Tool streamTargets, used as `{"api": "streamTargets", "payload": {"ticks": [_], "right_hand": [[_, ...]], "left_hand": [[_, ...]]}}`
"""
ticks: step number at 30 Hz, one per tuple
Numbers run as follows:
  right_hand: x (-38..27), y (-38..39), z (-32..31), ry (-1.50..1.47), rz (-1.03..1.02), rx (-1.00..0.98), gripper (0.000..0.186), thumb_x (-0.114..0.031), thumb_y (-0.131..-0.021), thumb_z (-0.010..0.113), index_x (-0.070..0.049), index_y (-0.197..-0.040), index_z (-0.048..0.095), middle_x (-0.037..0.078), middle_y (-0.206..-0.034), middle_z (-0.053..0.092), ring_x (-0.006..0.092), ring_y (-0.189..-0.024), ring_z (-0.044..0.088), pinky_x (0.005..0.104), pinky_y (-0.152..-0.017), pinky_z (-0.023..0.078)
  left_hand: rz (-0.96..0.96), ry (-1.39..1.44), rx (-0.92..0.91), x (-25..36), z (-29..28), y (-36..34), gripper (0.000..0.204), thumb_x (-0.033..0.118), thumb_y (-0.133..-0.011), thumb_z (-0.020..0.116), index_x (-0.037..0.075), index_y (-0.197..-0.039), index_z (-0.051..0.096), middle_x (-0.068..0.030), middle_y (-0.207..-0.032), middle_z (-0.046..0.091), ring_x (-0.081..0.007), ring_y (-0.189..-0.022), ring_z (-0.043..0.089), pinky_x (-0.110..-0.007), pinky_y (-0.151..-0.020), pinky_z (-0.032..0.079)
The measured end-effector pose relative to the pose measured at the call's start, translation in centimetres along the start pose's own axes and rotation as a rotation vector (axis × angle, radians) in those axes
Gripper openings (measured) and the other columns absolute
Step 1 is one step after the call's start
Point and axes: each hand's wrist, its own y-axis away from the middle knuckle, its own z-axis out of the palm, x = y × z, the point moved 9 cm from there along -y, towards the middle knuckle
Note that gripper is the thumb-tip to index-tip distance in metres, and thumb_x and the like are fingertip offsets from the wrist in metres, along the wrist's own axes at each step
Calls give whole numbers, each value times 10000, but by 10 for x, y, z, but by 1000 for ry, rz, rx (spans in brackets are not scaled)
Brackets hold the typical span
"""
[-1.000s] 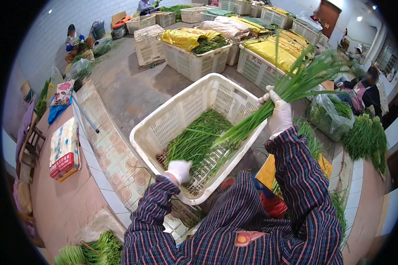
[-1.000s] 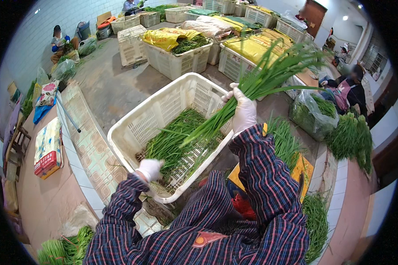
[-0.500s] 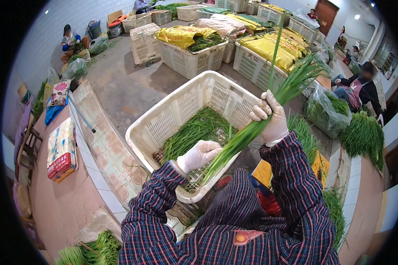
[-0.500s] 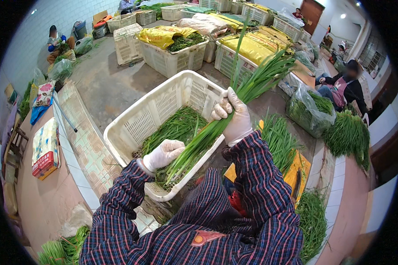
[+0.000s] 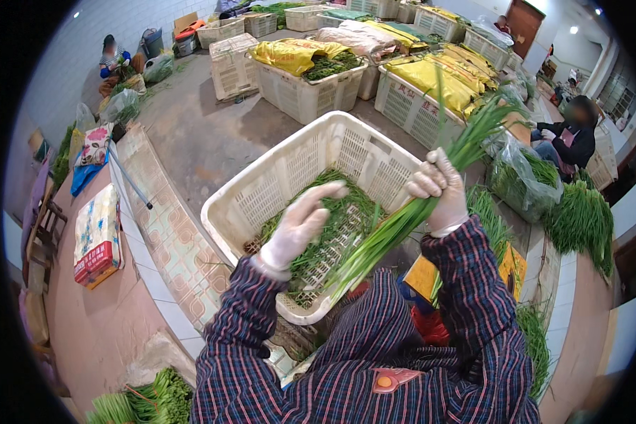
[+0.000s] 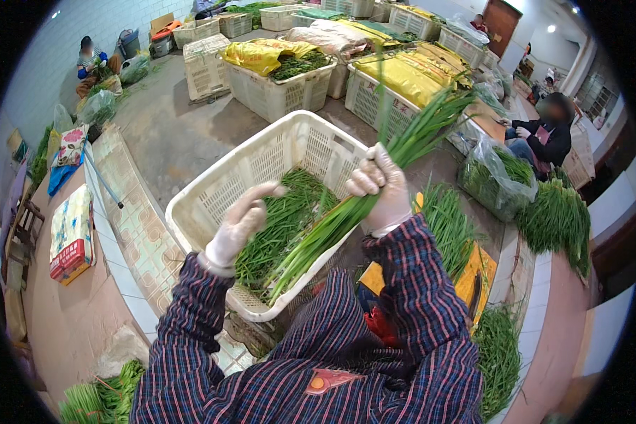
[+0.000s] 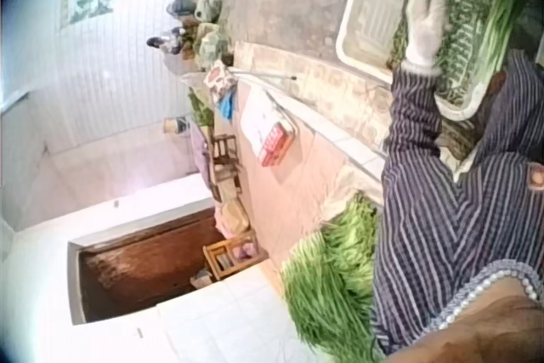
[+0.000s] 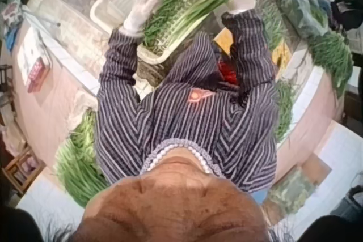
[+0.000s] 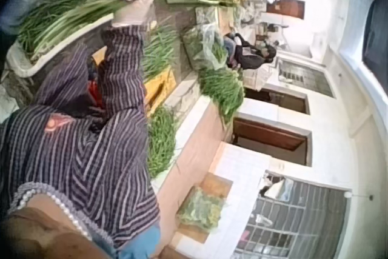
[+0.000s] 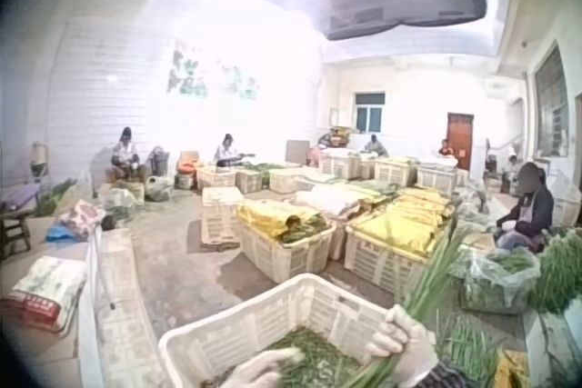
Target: The person sorts and bundles long green vegetables, likely chives or scallions, by hand. They align the stems, trim the ends using a knife on a yellow cutting board, and place the finished bundles into a white plastic basket.
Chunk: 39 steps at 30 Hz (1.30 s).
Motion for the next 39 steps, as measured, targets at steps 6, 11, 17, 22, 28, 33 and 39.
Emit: {"api": "streamTargets", "payload": {"ticks": [6,11,17,22,28,33,39], "right_hand": [[11,-5,9,-45,37,26,209,-254,-914,500,-88,-791,526,-72,-497,310,56,-416,297,220,-444,275],[-29,-1,12,24,-25,-36,212,-240,-925,479,-74,-804,532,-75,-495,321,44,-411,302,212,-440,287],[-7,1,11,33,21,-82,199,-242,-924,482,-80,-823,535,-70,-501,321,46,-414,290,215,-436,257],[-7,2,10,15,-6,-54,199,-239,-923,483,-81,-819,544,-65,-501,320,51,-423,303,215,-449,287],[-12,1,4,116,0,-49,203,-241,-924,482,-80,-817,544,-67,-497,320,54,-417,303,213,-447,282],[-33,6,3,30,-12,-85,198,-229,-926,477,-77,-816,539,-74,-484,324,45,-413,315,202,-441,279],[-15,14,10,78,78,-139,183,-248,-912,501,-99,-815,544,-83,-489,333,35,-402,310,198,-433,285]], "left_hand": [[-331,193,-432,-104,83,28,332,267,-921,426,-5,-964,610,-91,-854,642,-132,-777,565,-283,-748,452],[-446,-1172,-953,-210,42,117,228,244,-808,512,81,-825,670,-150,-840,644,-334,-766,615,-405,-671,485],[-208,-842,-322,-62,28,31,307,233,-830,556,77,-1092,591,-187,-948,621,-335,-856,606,-377,-742,493],[-234,-282,-360,-5,37,28,456,266,-819,617,-9,-1167,514,-213,-916,614,-245,-792,628,-297,-732,483],[-677,-247,-531,-69,66,108,362,296,-823,617,70,-1101,570,-137,-656,578,-251,-580,562,-322,-565,438],[-362,-1103,-596,-120,40,136,294,276,-833,527,113,-1074,568,-35,-619,588,-228,-565,582,-386,-566,458],[16,-1133,13,27,-10,23,723,207,-621,747,63,-1254,428,-133,-1148,529,-274,-1074,496,-384,-882,405]]}}
